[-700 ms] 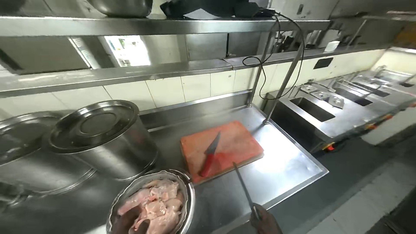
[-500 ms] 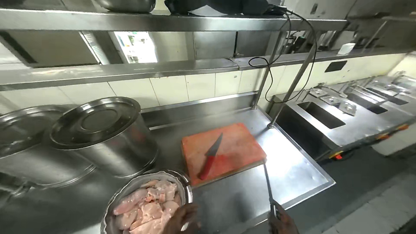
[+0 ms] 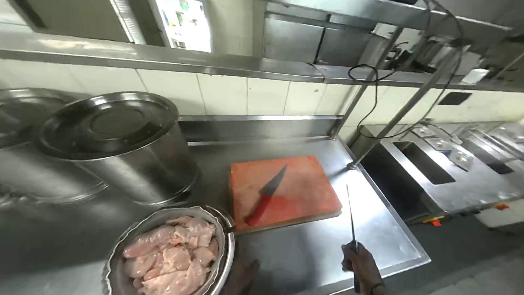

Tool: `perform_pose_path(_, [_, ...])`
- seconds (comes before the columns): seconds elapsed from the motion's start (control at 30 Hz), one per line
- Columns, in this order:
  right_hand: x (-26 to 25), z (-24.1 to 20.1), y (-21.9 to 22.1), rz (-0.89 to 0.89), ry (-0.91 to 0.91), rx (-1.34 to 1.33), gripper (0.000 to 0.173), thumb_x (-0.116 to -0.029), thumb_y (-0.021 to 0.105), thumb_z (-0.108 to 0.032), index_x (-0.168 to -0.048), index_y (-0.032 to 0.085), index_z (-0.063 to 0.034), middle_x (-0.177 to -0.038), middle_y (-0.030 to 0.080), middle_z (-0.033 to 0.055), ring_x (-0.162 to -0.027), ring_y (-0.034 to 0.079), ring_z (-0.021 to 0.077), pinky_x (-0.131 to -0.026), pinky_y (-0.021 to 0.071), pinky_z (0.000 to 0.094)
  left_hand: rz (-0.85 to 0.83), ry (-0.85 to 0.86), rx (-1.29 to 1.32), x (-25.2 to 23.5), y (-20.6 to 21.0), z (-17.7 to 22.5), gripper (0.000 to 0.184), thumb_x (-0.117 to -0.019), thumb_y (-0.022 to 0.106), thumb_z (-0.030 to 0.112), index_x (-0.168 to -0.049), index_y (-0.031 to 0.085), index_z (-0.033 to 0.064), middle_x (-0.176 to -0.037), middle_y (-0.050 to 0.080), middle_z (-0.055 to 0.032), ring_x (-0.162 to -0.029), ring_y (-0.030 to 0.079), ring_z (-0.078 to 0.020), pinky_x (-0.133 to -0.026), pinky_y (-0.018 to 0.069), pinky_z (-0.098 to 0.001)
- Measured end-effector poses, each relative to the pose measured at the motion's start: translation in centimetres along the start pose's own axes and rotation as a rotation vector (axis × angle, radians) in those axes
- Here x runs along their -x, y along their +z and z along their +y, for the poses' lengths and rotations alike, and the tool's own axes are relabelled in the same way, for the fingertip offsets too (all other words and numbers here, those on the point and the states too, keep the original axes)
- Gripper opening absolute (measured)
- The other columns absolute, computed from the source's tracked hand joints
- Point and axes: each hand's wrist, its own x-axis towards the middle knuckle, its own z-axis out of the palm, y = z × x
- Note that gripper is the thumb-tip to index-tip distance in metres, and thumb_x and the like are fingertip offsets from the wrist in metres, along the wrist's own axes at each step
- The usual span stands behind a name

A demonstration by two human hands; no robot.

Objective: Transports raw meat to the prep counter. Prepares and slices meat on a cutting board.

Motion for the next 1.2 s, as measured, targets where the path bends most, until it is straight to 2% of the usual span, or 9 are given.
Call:
perform_pose_path(0.1, [-6.2, -2.0, 0.3, 0.042, -0.063, 0.102, 0.026, -0.1050, 0.059, -0.013, -0.122, 0.055, 0.0066, -0.102, 0.064, 0.0197, -0.086, 0.068, 0.0266, -0.075, 0.0590, 0.0434, 0.078, -0.084, 0.064, -1.2, 1.8, 0.3, 0.080, -0.0964, 0.071, 0.022, -0.157, 0.027, -0.0082, -0.153, 0.044, -0.0301, -0.143, 0.046, -0.0368, -0.119, 0.0378, -0.0465])
perform_pose_path(0.17, [-10.0, -3.2, 0.0, 0.063, -0.125, 0.319, 0.032, -0.1058, 0.059, -0.021, -0.123, 0.059, 0.0053, -0.104, 0.064, 0.0235, -0.090, 0.064, 0.0330, -0.080, 0.0529, 0.0509, 0.184, -0.127, 0.073, -3.0, 3.1, 0.9, 0.084, -0.0944, 0.073, 0.022, -0.157, 0.025, -0.0079, -0.149, 0.048, -0.0296, -0.137, 0.051, -0.0375, -0.115, 0.0427, -0.0481])
perform_pose_path(0.3, [-15.9, -4.4, 0.3, 0.027, -0.192, 0.526, 0.039, -0.1066, 0.057, -0.029, -0.125, 0.058, 0.0053, -0.102, 0.065, 0.0281, -0.091, 0.065, 0.0421, -0.082, 0.0507, 0.0595, 0.387, -0.058, 0.146, -7.2, 4.4, 1.2, 0.100, -0.0868, 0.079, 0.006, -0.159, 0.012, -0.0111, -0.158, 0.034, -0.0343, -0.146, 0.041, -0.0381, -0.121, 0.0362, -0.0432])
perform_pose_path(0.43, [-19.2, -4.9, 1.2, -0.050, -0.189, 0.590, 0.040, -0.1034, 0.061, -0.022, -0.132, 0.055, 0.0054, -0.114, 0.066, 0.0304, -0.107, 0.066, 0.0462, -0.091, 0.0511, 0.0625, 0.474, -0.024, 0.148, -9.1, 4.3, 2.3, 0.079, -0.0787, 0.086, 0.003, -0.144, 0.043, -0.0120, -0.137, 0.058, -0.0292, -0.129, 0.059, -0.0325, -0.111, 0.0475, -0.0413])
perform_pose_path(0.57, [-19.8, -6.3, 1.6, -0.093, -0.211, 0.633, 0.032, -0.0989, 0.062, -0.010, -0.127, 0.057, 0.0035, -0.111, 0.067, 0.0295, -0.106, 0.066, 0.0455, -0.089, 0.0517, 0.0614, 0.514, -0.069, 0.124, -9.7, 4.8, 2.8, 0.072, -0.0747, 0.089, 0.007, -0.135, 0.054, -0.0100, -0.128, 0.064, -0.0265, -0.121, 0.063, -0.0316, -0.107, 0.0506, -0.0435])
perform_pose_path(0.7, [-20.6, -6.9, 1.2, -0.128, -0.234, 0.668, 0.033, -0.1002, 0.061, -0.011, -0.129, 0.056, 0.0038, -0.114, 0.067, 0.0291, -0.108, 0.066, 0.0451, -0.092, 0.0512, 0.0614, 0.538, -0.083, 0.069, -9.1, 5.6, 3.2, 0.073, -0.0699, 0.093, 0.010, -0.131, 0.057, -0.0080, -0.124, 0.066, -0.0242, -0.117, 0.064, -0.0306, -0.103, 0.0524, -0.0437])
perform_pose_path(0.83, [-22.6, -7.5, 0.4, -0.110, -0.250, 0.712, 0.032, -0.0989, 0.063, -0.012, -0.127, 0.058, 0.0028, -0.114, 0.067, 0.0290, -0.108, 0.066, 0.0456, -0.092, 0.0511, 0.0622, 0.538, -0.113, 0.049, -7.7, 7.5, 2.5, 0.110, -0.0625, 0.095, 0.012, -0.153, 0.035, -0.0057, -0.150, 0.047, -0.0278, -0.137, 0.051, -0.0343, -0.114, 0.0446, -0.0446])
perform_pose_path(0.9, [-22.6, -7.4, 0.0, -0.098, -0.239, 0.750, 0.033, -0.0991, 0.062, -0.012, -0.128, 0.058, 0.0025, -0.115, 0.067, 0.0287, -0.109, 0.066, 0.0455, -0.093, 0.0501, 0.0625, 0.519, -0.101, 0.092, -6.7, 8.0, 2.2, 0.115, -0.0616, 0.094, 0.009, -0.156, 0.030, -0.0048, -0.154, 0.042, -0.0274, -0.141, 0.048, -0.0333, -0.115, 0.0438, -0.0432])
perform_pose_path(1.2, [-17.1, -3.9, -2.0, -0.012, -0.209, 0.746, 0.032, -0.1009, 0.061, -0.014, -0.129, 0.057, 0.0020, -0.102, 0.068, 0.0287, -0.097, 0.068, 0.0474, -0.083, 0.0524, 0.0645, 0.521, -0.145, 0.041, -3.8, 7.1, 1.1, 0.101, -0.0662, 0.091, 0.012, -0.152, 0.040, -0.0039, -0.146, 0.053, -0.0239, -0.134, 0.055, -0.0301, -0.113, 0.0462, -0.0440])
